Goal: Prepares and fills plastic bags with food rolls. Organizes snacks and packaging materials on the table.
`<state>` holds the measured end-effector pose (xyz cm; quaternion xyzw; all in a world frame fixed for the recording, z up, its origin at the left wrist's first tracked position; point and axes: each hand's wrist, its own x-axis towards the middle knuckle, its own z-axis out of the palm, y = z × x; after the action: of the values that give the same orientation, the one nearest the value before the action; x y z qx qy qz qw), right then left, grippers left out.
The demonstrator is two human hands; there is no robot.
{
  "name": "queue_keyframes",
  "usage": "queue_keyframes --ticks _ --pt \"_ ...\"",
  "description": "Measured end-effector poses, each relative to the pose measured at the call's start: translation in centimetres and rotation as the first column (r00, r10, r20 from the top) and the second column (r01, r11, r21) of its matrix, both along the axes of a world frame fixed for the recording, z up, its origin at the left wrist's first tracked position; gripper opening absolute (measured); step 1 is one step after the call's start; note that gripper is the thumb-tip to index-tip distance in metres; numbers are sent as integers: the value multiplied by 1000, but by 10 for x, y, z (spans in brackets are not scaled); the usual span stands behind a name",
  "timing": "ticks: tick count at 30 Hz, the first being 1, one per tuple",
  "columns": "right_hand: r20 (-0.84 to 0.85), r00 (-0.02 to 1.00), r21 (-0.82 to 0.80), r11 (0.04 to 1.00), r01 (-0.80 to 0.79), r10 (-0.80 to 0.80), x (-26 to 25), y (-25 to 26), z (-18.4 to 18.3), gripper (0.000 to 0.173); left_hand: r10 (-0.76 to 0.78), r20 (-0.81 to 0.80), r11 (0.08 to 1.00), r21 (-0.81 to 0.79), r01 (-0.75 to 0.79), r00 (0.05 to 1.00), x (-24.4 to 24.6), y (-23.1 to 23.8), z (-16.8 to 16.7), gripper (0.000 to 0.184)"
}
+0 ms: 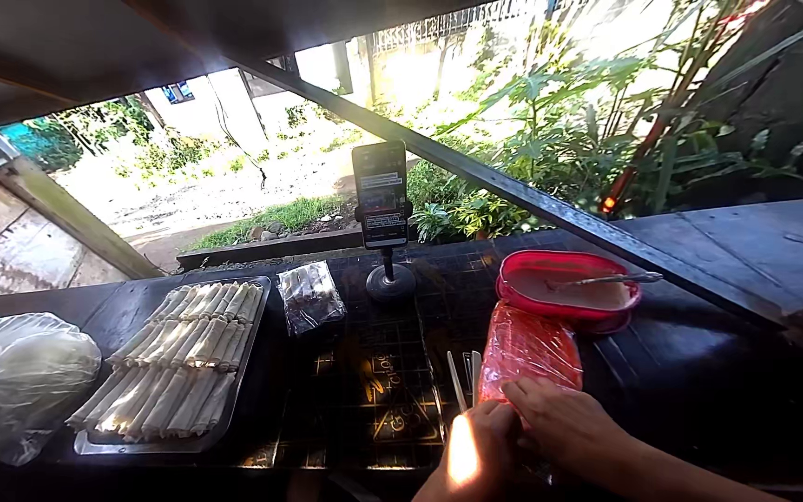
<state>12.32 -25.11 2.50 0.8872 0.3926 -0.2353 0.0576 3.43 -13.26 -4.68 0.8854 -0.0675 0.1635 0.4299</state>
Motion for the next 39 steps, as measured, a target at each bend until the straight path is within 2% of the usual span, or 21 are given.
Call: queue_keyframes --ticks 3,6,9,11,15,18,20,22,24,25,27,29,31,34,36,38,39 --pt "51 999 1 1000 -6 6 5 -1 -6 41 4 -18 1000 -28 -5 1000 -16 12 4 12" --pt "70 998 23 1000 4 -6 7 -2 -11 34 65 -192 957 -265 -115 979 -39 37 14 18" --pt "48 999 -20 999 25 -24 9 0 -15 38 174 -157 778 -583 -234 972 -56 69 4 14" --pt "67 998 -4 1000 20 -20 10 -1 -22 39 275 -187 654 -682 -326 943 -67 89 4 14" --pt "76 997 12 1000 22 -23 12 -1 -25 34 508 -263 376 -789 -486 820 -83 120 6 13" --pt "56 998 -49 999 13 -10 14 2 -18 38 616 -304 187 -840 -510 726 -91 133 3 16" --pt "-9 1000 -103 994 28 -29 17 4 -7 43 659 -329 108 -849 -518 676 -97 137 2 19" --pt "-68 997 -126 991 37 -45 22 3 1 51 671 -353 62 -850 -524 652 -103 139 0 31" --pt "-101 994 -99 995 20 -30 27 1 6 58 682 -363 67 -834 -548 635 -107 138 -3 35" --pt "-101 995 -48 999 5 -10 28 -1 8 63 687 -358 98 -817 -569 632 -109 136 -5 32" --pt "-34 996 206 976 -72 80 25 -6 6 64 703 -328 192 -766 -613 630 -113 130 -8 22" --pt "134 974 525 820 -228 185 19 -6 -6 47 705 -293 317 -684 -657 646 -117 127 -12 15" --pt "219 948 676 665 -317 229 8 3 -13 29 699 -268 415 -602 -682 663 -117 123 -10 11" --pt "167 930 767 550 -331 326 -12 23 -18 15 683 -260 515 -491 -702 683 -115 111 -2 11" --pt "170 906 799 484 -358 389 -22 43 -27 14 701 -172 599 -386 -702 693 -113 104 -2 13" --pt "114 891 799 493 -345 439 -33 66 -29 17 716 -29 671 -246 -699 697 -112 100 -4 13" --pt "33 892 772 555 -309 451 -42 77 -24 23 714 34 691 -195 -696 699 -113 98 -5 13"
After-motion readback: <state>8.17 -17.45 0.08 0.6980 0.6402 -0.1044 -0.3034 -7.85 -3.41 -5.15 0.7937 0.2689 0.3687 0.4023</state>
